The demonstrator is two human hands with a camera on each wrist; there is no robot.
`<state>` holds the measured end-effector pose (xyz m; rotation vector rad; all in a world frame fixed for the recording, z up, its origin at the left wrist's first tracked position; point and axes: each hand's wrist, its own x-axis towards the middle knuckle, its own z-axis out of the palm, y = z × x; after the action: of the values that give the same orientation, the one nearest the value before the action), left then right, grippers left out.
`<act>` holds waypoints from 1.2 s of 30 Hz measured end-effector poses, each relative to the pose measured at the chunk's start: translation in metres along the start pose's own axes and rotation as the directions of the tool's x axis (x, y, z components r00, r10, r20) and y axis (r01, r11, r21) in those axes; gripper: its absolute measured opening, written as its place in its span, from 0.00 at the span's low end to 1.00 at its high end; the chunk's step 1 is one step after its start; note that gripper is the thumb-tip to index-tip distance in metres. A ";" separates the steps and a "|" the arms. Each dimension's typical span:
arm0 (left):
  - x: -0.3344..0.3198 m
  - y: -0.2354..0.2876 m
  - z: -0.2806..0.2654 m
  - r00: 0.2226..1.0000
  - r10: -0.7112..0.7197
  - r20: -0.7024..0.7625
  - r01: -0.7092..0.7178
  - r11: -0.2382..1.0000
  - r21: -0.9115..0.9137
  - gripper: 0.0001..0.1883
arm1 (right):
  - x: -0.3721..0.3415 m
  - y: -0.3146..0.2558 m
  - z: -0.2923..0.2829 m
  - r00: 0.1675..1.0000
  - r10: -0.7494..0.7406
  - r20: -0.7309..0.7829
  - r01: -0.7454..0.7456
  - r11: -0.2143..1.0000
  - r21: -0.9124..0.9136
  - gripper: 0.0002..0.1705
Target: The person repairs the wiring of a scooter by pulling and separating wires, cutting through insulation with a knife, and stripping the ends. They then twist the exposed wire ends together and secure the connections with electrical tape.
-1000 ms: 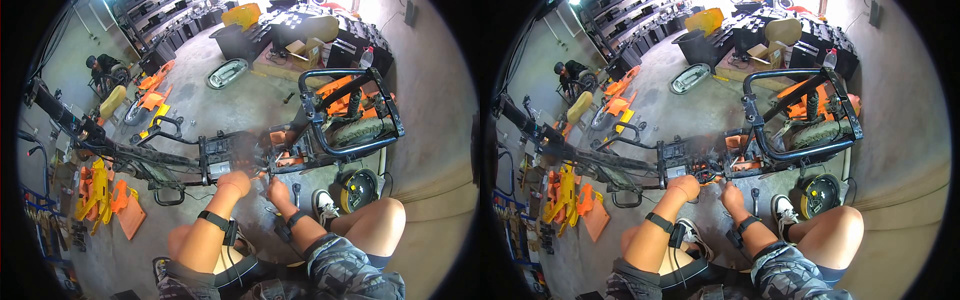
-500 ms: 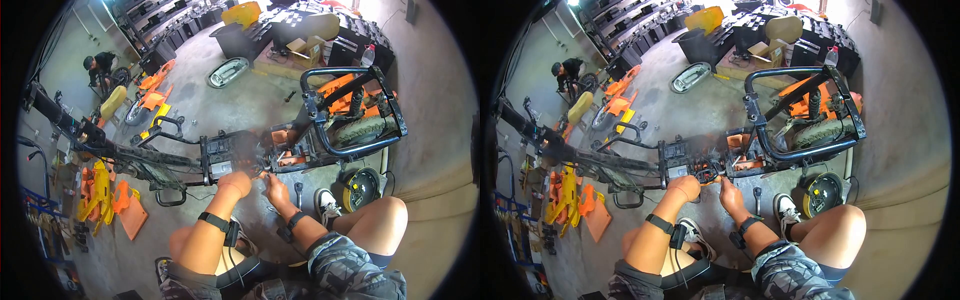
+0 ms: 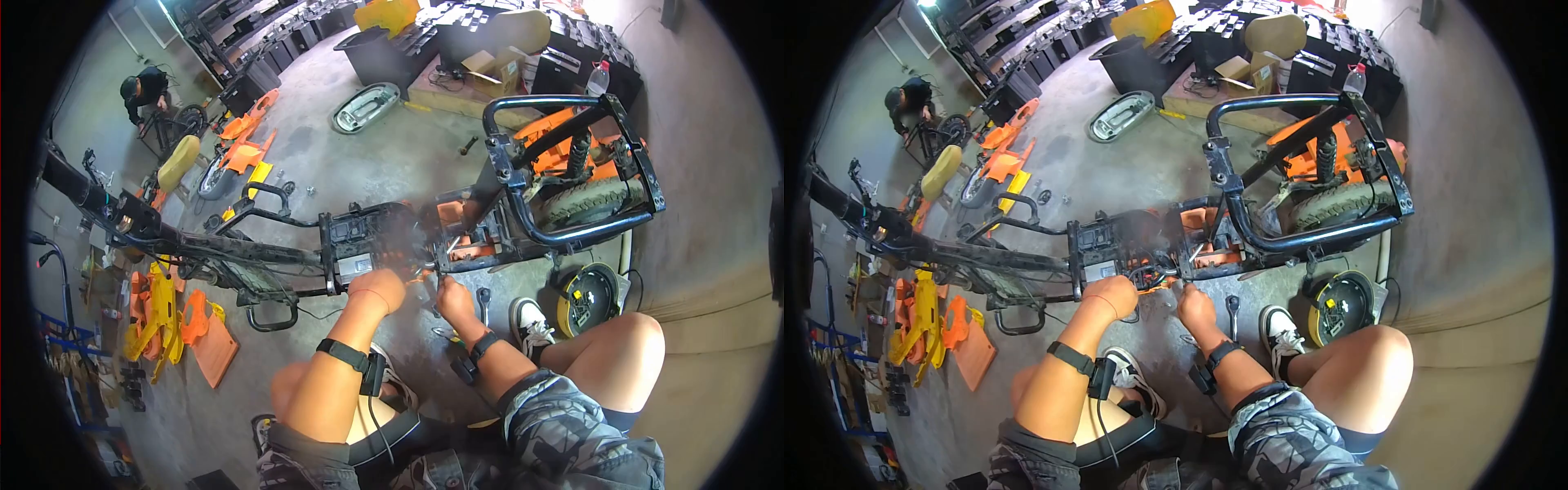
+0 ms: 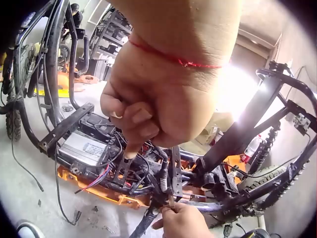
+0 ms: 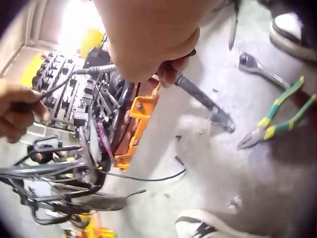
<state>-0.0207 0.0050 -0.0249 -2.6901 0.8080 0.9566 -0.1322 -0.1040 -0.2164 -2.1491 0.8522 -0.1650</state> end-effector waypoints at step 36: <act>0.023 -0.023 0.018 0.938 -0.102 -0.332 0.047 0.984 -0.171 0.16 | -0.010 0.011 0.011 0.844 -0.146 0.516 -0.161 0.849 0.504 0.18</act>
<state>-0.0028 0.0207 -0.0536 -3.0543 0.7042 0.5674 -0.1412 -0.0954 -0.2300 -1.5353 0.4105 0.1919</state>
